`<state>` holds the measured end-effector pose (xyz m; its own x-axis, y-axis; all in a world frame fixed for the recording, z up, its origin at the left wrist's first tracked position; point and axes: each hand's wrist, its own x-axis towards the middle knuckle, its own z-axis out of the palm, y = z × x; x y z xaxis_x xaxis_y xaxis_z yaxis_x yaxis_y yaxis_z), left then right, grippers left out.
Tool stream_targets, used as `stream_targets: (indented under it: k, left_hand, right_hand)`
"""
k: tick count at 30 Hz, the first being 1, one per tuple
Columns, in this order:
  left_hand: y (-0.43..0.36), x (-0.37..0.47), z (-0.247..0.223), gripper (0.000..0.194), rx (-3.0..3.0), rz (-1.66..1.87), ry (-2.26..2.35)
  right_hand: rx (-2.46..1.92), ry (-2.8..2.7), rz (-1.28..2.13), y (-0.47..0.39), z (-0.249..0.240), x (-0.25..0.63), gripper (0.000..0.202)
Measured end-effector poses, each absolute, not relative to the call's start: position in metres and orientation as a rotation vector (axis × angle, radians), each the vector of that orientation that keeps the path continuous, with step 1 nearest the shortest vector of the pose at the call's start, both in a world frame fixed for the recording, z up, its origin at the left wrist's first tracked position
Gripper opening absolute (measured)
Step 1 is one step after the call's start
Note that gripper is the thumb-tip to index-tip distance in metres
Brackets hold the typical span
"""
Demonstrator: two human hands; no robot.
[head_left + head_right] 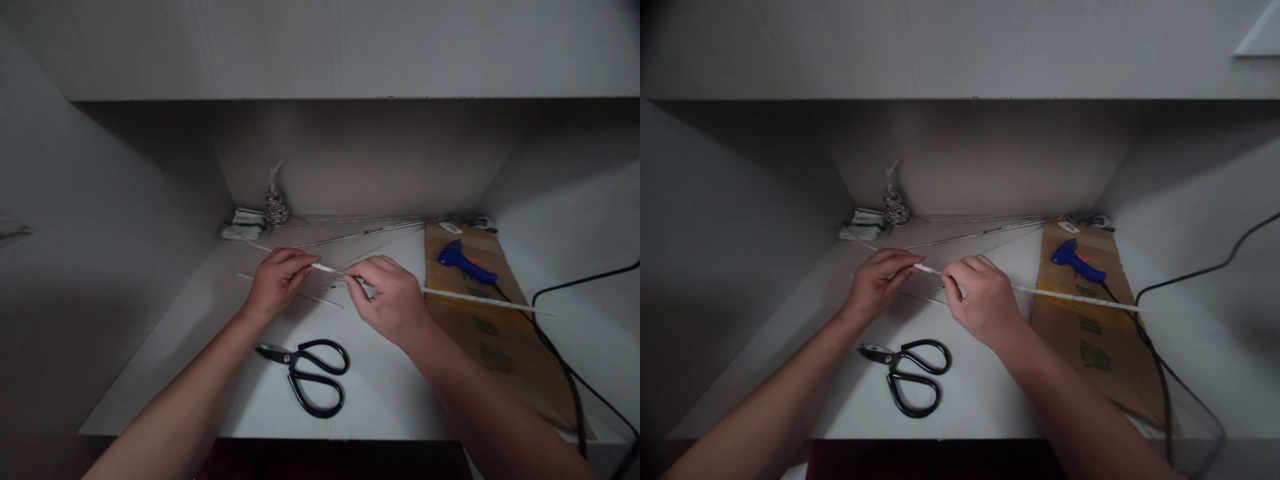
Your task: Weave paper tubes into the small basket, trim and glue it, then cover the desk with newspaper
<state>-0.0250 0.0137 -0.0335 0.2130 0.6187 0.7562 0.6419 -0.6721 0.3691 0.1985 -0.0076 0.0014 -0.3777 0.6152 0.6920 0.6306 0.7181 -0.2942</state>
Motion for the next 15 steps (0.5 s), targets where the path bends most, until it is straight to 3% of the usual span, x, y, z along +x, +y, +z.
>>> stream_targets:
  k: [15]
  left_hand:
    - [0.0105,-0.021,-0.0324,0.021,-2.477,-1.306,-1.262]
  right_hand:
    - [-1.033,-2.184,-0.033,-0.0036,-0.0054,0.1984,0.011]
